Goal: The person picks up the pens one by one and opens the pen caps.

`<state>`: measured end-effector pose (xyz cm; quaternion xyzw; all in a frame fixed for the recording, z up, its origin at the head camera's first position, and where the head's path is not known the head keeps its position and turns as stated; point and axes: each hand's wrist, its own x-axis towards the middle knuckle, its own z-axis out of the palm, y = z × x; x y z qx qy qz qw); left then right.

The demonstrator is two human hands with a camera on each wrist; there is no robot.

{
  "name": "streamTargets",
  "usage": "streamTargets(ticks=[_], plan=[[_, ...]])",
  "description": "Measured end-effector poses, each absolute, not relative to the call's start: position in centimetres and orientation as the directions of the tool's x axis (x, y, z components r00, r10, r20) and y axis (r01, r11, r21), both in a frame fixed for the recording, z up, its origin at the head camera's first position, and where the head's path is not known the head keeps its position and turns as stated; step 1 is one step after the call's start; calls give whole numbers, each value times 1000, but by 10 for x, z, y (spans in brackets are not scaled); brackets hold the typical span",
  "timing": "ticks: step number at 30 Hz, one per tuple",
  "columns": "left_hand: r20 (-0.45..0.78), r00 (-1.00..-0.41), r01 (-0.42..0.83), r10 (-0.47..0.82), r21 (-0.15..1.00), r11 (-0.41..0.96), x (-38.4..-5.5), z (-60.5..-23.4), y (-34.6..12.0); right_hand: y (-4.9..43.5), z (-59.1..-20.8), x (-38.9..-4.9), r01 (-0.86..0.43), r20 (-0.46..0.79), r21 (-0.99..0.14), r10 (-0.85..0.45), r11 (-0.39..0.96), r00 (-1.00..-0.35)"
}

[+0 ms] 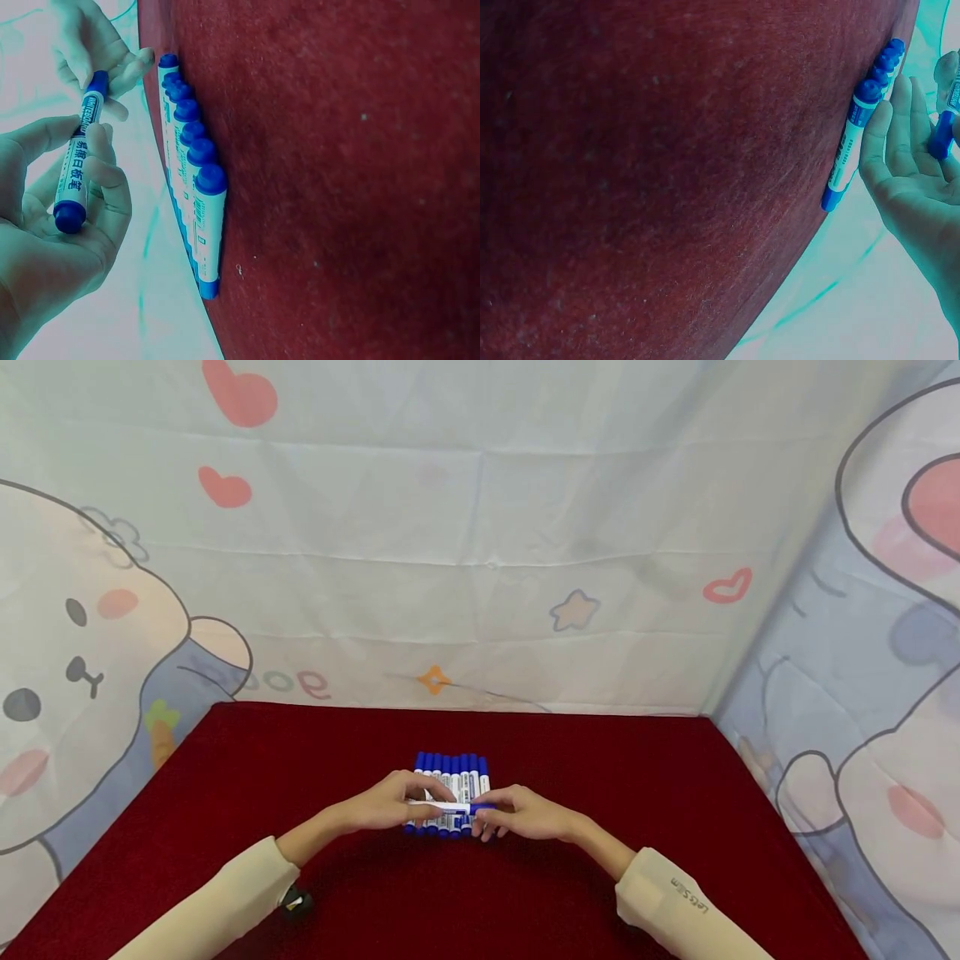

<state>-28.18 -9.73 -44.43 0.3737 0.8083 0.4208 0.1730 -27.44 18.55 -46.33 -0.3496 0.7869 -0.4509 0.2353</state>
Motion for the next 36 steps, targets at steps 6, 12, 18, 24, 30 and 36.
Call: streamTargets(ticks=[6,12,18,24,30,36], plan=[[48,-668,458,743,814,359,-280,-446,-94,185,-465,-275,-348,-46,-873,-769,341,-638],[86,-682,500,727,779,377,-280,-451,-89,184,-465,-276,-359,-31,-877,-782,321,-623],[149,-690,562,709,727,394,-277,-451,-86,183,-464,-277,-380,-17,-868,-784,319,-620],[188,-667,626,721,666,406,-274,-446,-75,190,-464,-281,-433,-1,-833,-785,343,-620],[201,-646,644,736,663,383,-277,-445,-76,191,-461,-279,-486,15,-797,-793,359,-610],[153,-625,602,765,718,349,-280,-441,-83,191,-453,-274,-624,96,-702,-823,343,-560]])
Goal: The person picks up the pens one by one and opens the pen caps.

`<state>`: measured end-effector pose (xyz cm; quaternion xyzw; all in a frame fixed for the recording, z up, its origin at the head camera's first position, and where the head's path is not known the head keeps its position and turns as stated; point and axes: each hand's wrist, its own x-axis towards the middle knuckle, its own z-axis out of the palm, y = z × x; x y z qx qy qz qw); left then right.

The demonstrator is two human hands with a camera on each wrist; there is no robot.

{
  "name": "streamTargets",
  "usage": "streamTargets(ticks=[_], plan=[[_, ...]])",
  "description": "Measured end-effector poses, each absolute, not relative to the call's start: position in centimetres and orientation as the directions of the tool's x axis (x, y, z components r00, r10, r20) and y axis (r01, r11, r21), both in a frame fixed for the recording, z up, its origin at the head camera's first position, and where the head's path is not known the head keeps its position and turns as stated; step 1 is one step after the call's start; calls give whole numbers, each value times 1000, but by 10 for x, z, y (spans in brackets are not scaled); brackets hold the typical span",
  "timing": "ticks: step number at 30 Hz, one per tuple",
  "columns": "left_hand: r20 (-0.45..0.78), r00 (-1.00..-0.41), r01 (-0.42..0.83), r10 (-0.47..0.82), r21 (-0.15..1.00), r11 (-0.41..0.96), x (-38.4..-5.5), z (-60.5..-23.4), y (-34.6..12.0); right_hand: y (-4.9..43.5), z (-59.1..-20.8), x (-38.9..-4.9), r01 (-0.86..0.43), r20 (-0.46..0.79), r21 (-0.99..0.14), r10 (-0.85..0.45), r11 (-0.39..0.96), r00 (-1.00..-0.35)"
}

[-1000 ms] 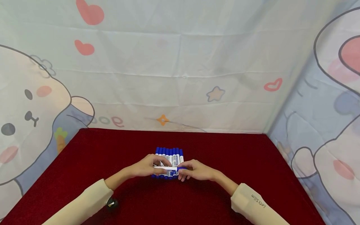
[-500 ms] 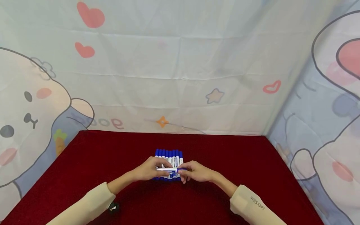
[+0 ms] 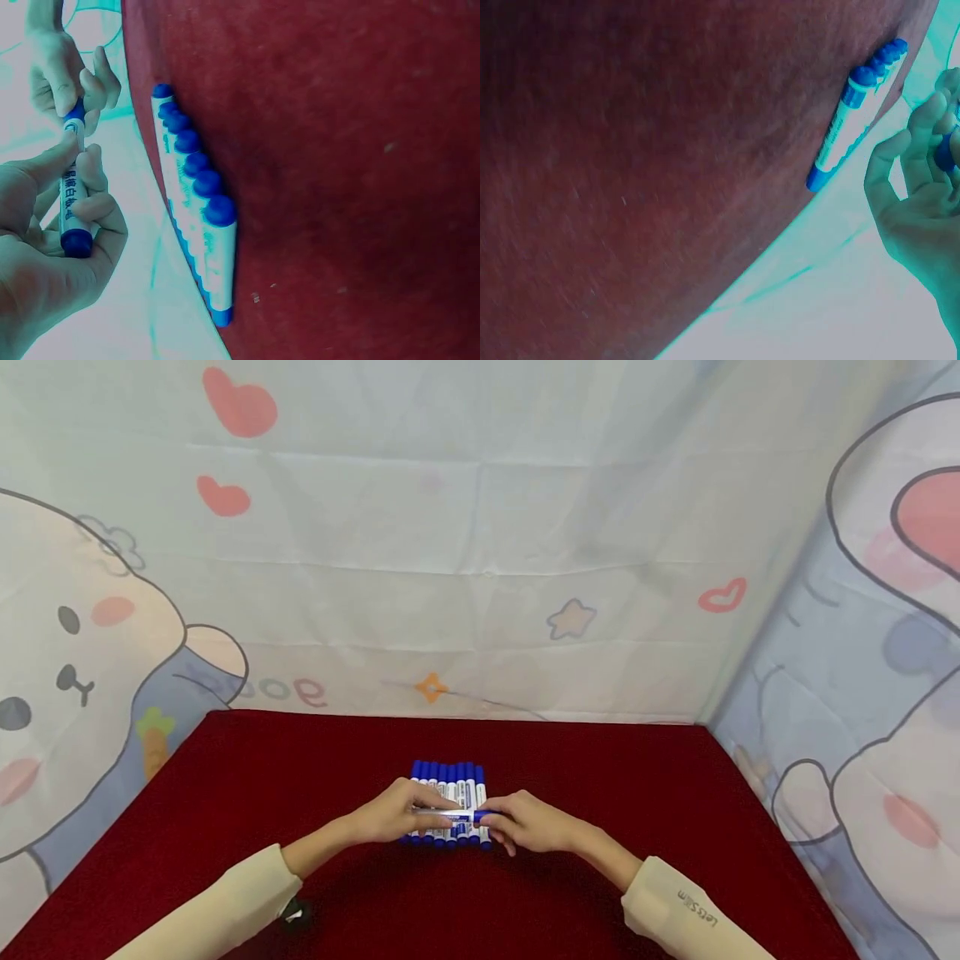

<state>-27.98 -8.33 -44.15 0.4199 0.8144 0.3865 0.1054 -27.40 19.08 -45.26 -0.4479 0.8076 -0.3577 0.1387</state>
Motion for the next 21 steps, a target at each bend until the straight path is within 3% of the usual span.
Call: streamTargets(ticks=[17,21], plan=[[154,-589,625,794,709,326,-284,-428,-90,186,-445,-275,-748,223,-557,-802,361,-554],[190,-589,639,786,704,309,-284,-428,-88,189,-444,-277,-725,210,-583,-794,367,-571]])
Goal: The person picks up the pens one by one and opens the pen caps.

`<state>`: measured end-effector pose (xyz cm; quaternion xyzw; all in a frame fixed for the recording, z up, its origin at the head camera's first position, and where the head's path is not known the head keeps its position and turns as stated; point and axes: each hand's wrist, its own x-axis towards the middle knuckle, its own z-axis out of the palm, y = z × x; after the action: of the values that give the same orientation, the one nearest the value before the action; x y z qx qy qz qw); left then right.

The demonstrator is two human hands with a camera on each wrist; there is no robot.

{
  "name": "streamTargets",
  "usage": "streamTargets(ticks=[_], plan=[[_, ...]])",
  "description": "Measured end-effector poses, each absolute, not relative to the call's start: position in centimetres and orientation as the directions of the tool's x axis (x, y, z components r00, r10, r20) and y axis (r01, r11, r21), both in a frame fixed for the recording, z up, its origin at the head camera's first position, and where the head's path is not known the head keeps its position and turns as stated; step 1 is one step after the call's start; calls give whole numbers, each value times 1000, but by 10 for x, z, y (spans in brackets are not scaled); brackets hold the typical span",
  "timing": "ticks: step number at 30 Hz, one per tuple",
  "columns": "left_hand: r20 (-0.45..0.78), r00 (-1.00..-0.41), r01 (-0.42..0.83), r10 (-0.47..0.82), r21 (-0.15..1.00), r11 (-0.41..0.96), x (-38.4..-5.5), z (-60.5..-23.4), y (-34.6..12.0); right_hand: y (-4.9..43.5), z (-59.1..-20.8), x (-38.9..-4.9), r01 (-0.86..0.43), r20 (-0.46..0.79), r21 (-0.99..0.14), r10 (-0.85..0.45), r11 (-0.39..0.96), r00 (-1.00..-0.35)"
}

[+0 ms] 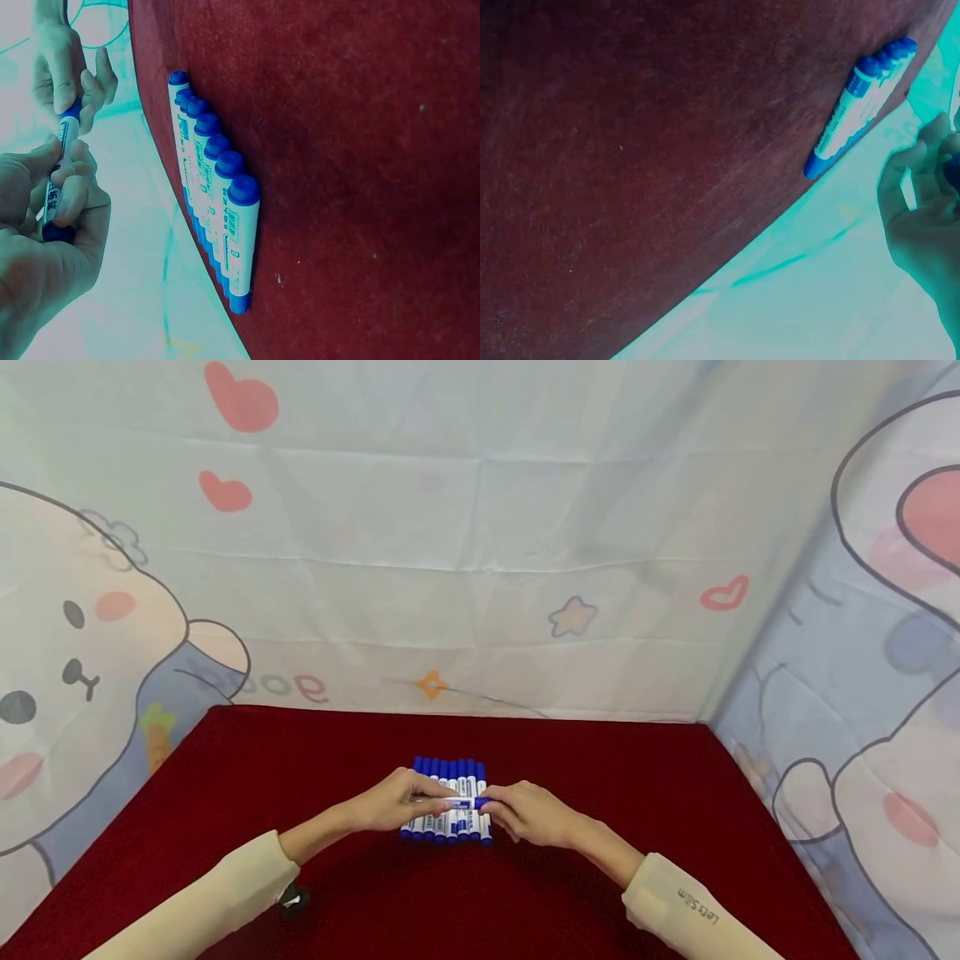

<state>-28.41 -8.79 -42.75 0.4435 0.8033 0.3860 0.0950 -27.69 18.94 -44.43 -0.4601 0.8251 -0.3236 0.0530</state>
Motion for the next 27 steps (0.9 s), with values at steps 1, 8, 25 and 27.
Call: streamTargets(ticks=[1,8,25,27], plan=[[200,-592,643,781,701,308,-284,-428,-88,190,-444,-277,-708,199,-605,-791,365,-578],[256,-616,670,745,668,324,-282,-434,-87,195,-446,-278,-559,109,-754,-773,346,-625],[292,-682,684,671,579,443,-274,-436,-83,182,-455,-281,-493,88,-795,-736,354,-671],[269,-683,676,679,585,448,-272,-435,-84,182,-456,-280,-519,104,-779,-744,352,-660]])
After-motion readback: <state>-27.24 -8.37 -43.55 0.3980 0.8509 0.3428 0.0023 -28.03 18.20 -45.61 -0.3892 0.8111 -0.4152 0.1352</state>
